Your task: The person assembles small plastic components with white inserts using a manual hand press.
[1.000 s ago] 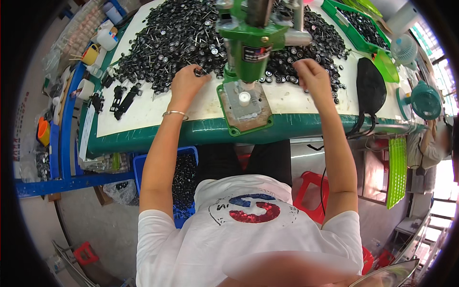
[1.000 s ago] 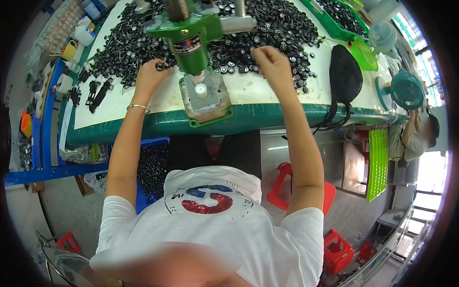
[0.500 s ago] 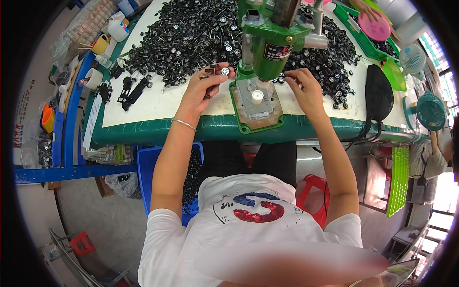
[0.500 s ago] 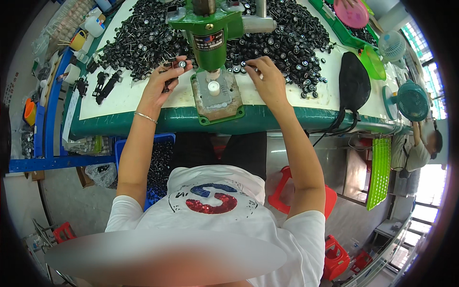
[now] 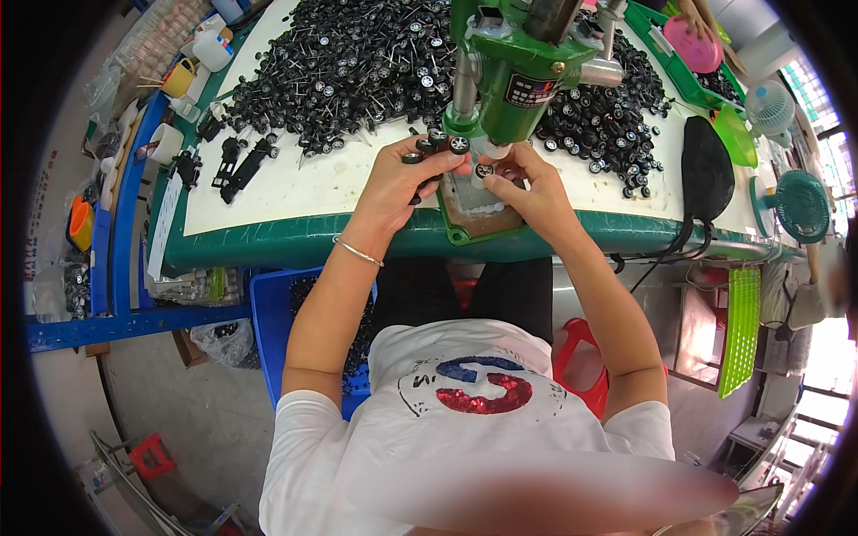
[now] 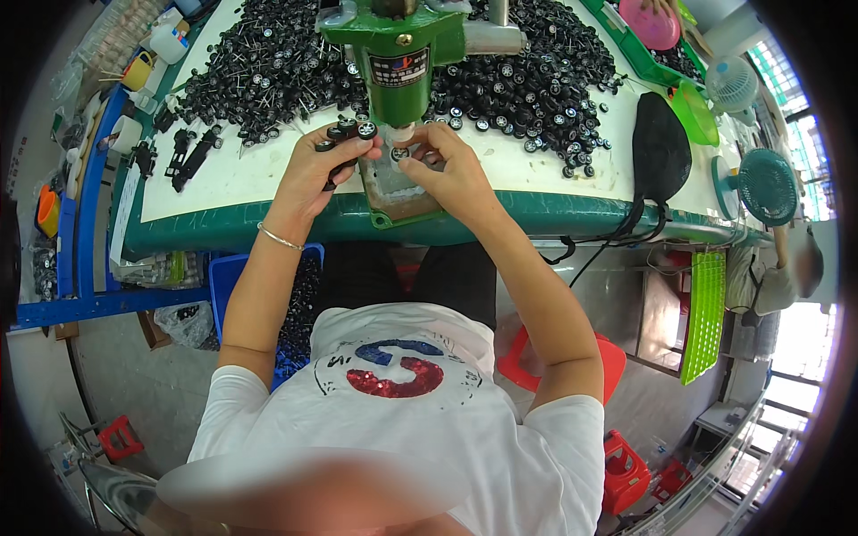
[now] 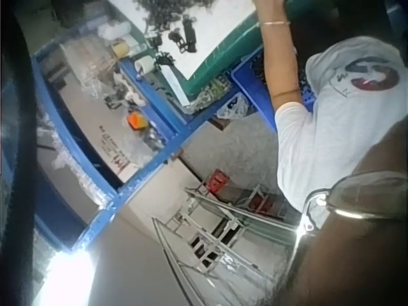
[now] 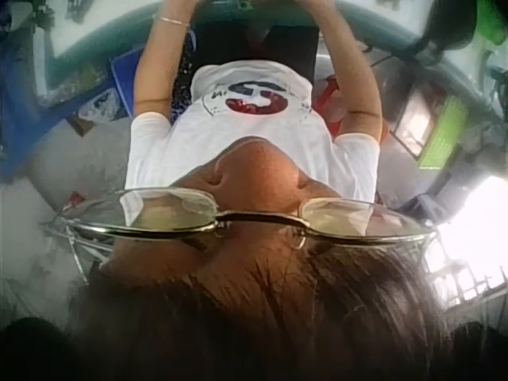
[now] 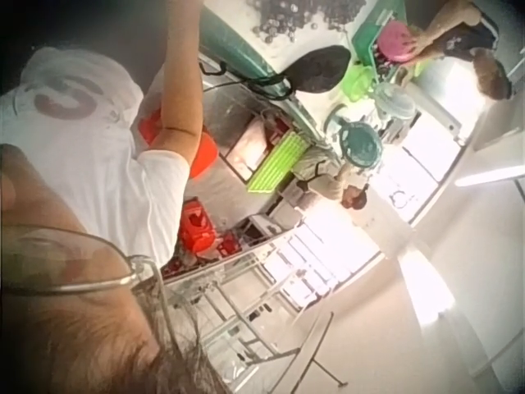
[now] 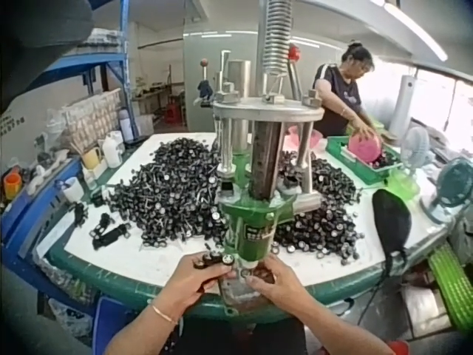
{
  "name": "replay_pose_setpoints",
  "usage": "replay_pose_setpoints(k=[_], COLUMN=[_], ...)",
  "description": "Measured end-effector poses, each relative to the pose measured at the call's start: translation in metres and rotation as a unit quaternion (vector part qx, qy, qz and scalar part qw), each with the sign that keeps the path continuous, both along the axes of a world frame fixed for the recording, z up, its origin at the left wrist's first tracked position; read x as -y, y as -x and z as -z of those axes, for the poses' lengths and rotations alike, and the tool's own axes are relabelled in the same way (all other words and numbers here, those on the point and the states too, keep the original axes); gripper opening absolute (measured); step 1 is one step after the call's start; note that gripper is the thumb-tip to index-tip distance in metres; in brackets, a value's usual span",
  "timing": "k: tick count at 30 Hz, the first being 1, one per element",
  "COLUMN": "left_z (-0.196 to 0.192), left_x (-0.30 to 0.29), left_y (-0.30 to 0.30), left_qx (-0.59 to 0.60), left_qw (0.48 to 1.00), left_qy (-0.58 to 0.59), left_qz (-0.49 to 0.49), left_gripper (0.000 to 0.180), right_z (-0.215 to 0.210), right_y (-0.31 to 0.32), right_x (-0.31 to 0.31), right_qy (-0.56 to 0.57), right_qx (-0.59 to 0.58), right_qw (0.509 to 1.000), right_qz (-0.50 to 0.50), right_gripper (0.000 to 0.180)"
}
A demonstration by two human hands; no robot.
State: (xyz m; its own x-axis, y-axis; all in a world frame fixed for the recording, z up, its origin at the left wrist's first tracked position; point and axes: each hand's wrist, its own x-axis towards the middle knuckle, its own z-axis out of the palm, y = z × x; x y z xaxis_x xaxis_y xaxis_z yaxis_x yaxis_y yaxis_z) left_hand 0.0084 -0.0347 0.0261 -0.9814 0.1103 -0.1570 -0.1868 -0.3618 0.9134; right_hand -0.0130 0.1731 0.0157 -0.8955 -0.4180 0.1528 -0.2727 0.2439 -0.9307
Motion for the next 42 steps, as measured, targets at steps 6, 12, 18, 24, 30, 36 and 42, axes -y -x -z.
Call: replay_pose_setpoints(k=[6,12,18,24,30,36,42], left_z=[0.001,-0.003,-0.010,0.000,0.038,0.042,0.041], left_x=[-0.014,-0.025,-0.017,0.019,0.051,0.059,0.073], left_y=[-0.004,0.002,0.005,0.014,0.005,0.006,-0.003], left_qx=[-0.022,-0.050,-0.054,-0.116,0.036,0.025,-0.001], left_qw=[0.999,0.997,0.992,0.940,0.983,0.973,0.972], left_qy=[0.044,0.048,0.115,0.313,0.107,0.037,-0.008], left_qz=[-0.004,0.023,0.001,-0.072,-0.148,-0.228,-0.237], left_gripper=[0.019,0.019,0.017,0.017,0.015,0.016,0.017], right_z=[0.002,-0.020,-0.045,-0.013,-0.003,-0.001,0.013], right_y=[0.002,0.019,0.037,0.029,0.040,0.041,0.047], right_x=[-0.006,-0.031,-0.034,-0.007,0.003,-0.008,-0.051], right_qy=[0.000,0.133,0.087,-0.076,-0.106,-0.088,-0.185], right_qx=[-0.003,0.051,0.025,-0.087,-0.086,-0.047,-0.162], right_qw=[1.000,0.988,0.995,0.993,0.990,0.995,0.964], right_qz=[-0.019,0.052,0.039,0.003,-0.016,0.006,0.103], right_gripper=[0.042,0.042,0.026,0.019,0.024,0.024,0.020])
